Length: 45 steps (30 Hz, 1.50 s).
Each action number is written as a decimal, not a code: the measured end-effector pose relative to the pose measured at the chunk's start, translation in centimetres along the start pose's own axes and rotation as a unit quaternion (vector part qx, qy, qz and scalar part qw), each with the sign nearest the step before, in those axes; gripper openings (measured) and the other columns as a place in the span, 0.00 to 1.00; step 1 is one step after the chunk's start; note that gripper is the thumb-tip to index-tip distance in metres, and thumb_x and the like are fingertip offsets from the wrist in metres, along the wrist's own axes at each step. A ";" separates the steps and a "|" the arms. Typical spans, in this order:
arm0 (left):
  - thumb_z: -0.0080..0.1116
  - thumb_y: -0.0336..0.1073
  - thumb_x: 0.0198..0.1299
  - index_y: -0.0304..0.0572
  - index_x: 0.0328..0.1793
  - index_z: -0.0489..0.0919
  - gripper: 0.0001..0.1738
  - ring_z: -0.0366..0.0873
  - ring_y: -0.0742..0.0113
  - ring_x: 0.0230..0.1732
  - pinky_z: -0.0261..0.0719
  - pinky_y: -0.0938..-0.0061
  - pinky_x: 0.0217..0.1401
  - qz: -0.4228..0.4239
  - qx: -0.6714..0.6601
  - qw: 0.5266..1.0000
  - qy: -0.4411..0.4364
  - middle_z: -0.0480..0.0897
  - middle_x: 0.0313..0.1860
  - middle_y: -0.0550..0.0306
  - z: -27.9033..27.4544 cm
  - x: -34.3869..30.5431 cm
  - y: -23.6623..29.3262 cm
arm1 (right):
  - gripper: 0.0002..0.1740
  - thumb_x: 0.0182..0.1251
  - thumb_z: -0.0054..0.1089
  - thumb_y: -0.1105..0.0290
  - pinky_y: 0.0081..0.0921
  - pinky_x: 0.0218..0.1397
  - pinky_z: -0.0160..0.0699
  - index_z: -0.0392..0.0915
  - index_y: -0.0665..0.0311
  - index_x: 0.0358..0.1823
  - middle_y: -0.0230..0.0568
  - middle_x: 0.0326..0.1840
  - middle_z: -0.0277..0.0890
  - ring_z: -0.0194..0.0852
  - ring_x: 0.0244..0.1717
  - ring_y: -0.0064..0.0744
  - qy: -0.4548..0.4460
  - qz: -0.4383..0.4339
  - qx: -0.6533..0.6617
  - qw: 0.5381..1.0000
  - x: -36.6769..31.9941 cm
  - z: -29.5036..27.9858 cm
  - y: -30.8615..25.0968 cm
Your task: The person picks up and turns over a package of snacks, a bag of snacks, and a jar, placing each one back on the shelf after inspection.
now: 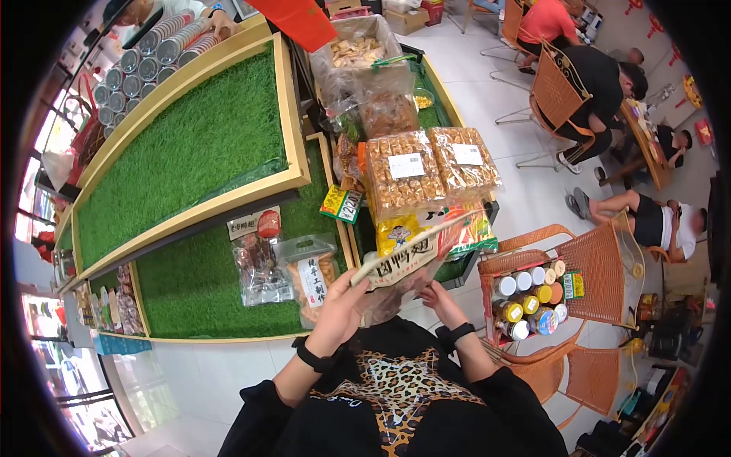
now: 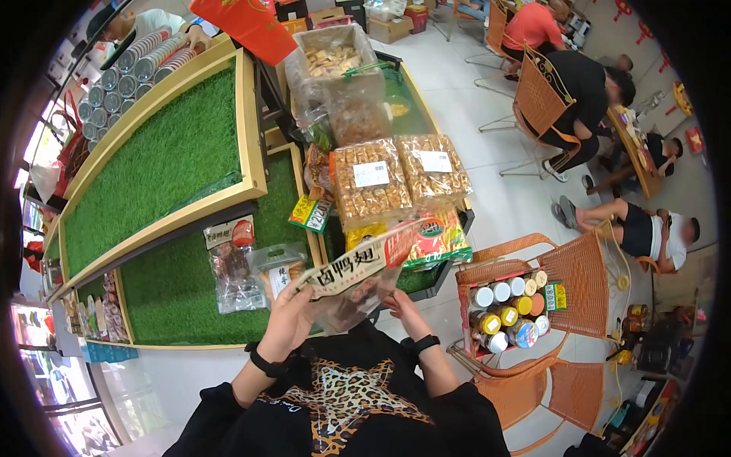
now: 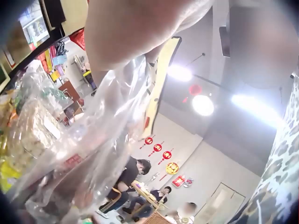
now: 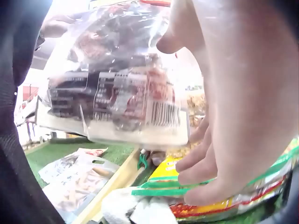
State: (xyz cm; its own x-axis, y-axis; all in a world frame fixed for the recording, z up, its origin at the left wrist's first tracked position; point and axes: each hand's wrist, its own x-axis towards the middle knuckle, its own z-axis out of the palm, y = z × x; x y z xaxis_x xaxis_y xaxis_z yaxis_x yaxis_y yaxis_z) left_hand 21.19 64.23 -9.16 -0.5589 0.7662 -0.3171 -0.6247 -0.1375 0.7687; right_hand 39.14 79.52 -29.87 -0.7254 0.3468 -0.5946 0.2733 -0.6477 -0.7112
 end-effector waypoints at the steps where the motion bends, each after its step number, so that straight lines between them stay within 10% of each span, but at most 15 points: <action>1: 0.45 0.29 0.64 0.32 0.55 0.68 0.15 0.72 0.67 0.52 0.70 0.72 0.58 -0.045 -0.067 0.997 -0.022 0.75 0.50 0.53 0.7 0.2 0.4 | 0.34 0.67 0.35 0.41 0.25 0.57 0.56 0.58 0.57 0.65 0.36 0.56 0.69 0.63 0.59 0.28 -0.023 0.036 0.047 0.998 0.2 -0.1 0.4; 5: 0.42 0.31 0.66 0.31 0.61 0.64 0.19 0.70 0.59 0.58 0.67 0.67 0.63 -0.119 -0.143 0.979 -0.078 0.72 0.57 0.48 3.5 0.8 0.6 | 0.39 0.64 0.30 0.34 0.30 0.59 0.59 0.59 0.58 0.64 0.36 0.53 0.73 0.66 0.55 0.26 -0.210 0.054 0.220 0.951 1.6 -0.5 1.1; 10: 0.39 0.37 0.68 0.34 0.65 0.58 0.23 0.68 0.53 0.60 0.65 0.60 0.65 -0.106 -0.183 0.976 -0.057 0.68 0.61 0.47 5.2 1.8 0.3 | 0.49 0.57 0.37 0.30 0.40 0.72 0.42 0.51 0.63 0.68 0.41 0.72 0.47 0.46 0.71 0.39 -0.188 0.015 0.346 0.919 0.4 1.9 -3.8; 14: 0.39 0.35 0.67 0.35 0.65 0.59 0.22 0.66 0.57 0.62 0.65 0.59 0.65 -0.056 -0.255 0.965 -0.021 0.68 0.61 0.47 3.0 3.1 -0.3 | 0.42 0.58 0.47 0.38 0.44 0.68 0.52 0.59 0.64 0.64 0.43 0.63 0.63 0.59 0.64 0.41 -0.174 -0.027 0.426 0.887 0.7 -1.1 -2.4; 20: 0.50 0.29 0.61 0.36 0.56 0.65 0.18 0.75 0.65 0.49 0.73 0.69 0.54 -0.109 -0.051 0.993 0.017 0.75 0.50 0.53 -3.7 3.3 -2.8 | 0.23 0.58 0.53 0.68 0.31 0.51 0.75 0.67 0.68 0.55 0.41 0.48 0.75 0.75 0.45 0.35 0.032 -0.066 0.273 0.959 -1.6 -3.8 -5.3; 31: 0.56 0.30 0.56 0.37 0.55 0.71 0.19 0.77 0.64 0.47 0.73 0.73 0.52 -0.262 0.143 0.954 0.021 0.79 0.46 0.53 -11.9 3.9 -10.9 | 0.29 0.50 0.51 0.81 0.27 0.57 0.65 0.62 0.65 0.58 0.38 0.51 0.70 0.68 0.51 0.32 0.046 -0.100 0.076 0.991 0.7 -8.1 -6.3; 35: 0.54 0.39 0.58 0.41 0.51 0.75 0.16 0.78 0.72 0.42 0.71 0.82 0.42 -0.290 0.223 0.928 -0.068 0.81 0.44 0.59 -11.3 4.5 -12.0 | 0.33 0.49 0.52 0.78 0.26 0.60 0.60 0.58 0.68 0.61 0.40 0.54 0.67 0.64 0.55 0.32 0.067 -0.113 -0.032 0.991 2.7 -9.1 -7.9; 45: 0.50 0.41 0.61 0.43 0.55 0.71 0.18 0.74 0.67 0.49 0.68 0.71 0.50 -0.266 0.172 0.945 0.081 0.77 0.50 0.56 -9.6 10.6 -16.2 | 0.39 0.48 0.65 0.66 0.26 0.55 0.65 0.59 0.77 0.61 0.50 0.56 0.67 0.68 0.53 0.36 0.180 -0.090 -0.161 0.966 9.4 -11.0 -7.2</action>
State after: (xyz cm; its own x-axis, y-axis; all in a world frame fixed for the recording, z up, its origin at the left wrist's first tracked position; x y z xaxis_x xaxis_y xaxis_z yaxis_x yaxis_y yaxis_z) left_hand 20.16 68.57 -30.33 -0.3086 0.5594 -0.7693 -0.6416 0.4746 0.6025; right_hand 37.29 94.90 -34.43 -0.5278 0.6857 -0.5013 0.3875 -0.3309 -0.8605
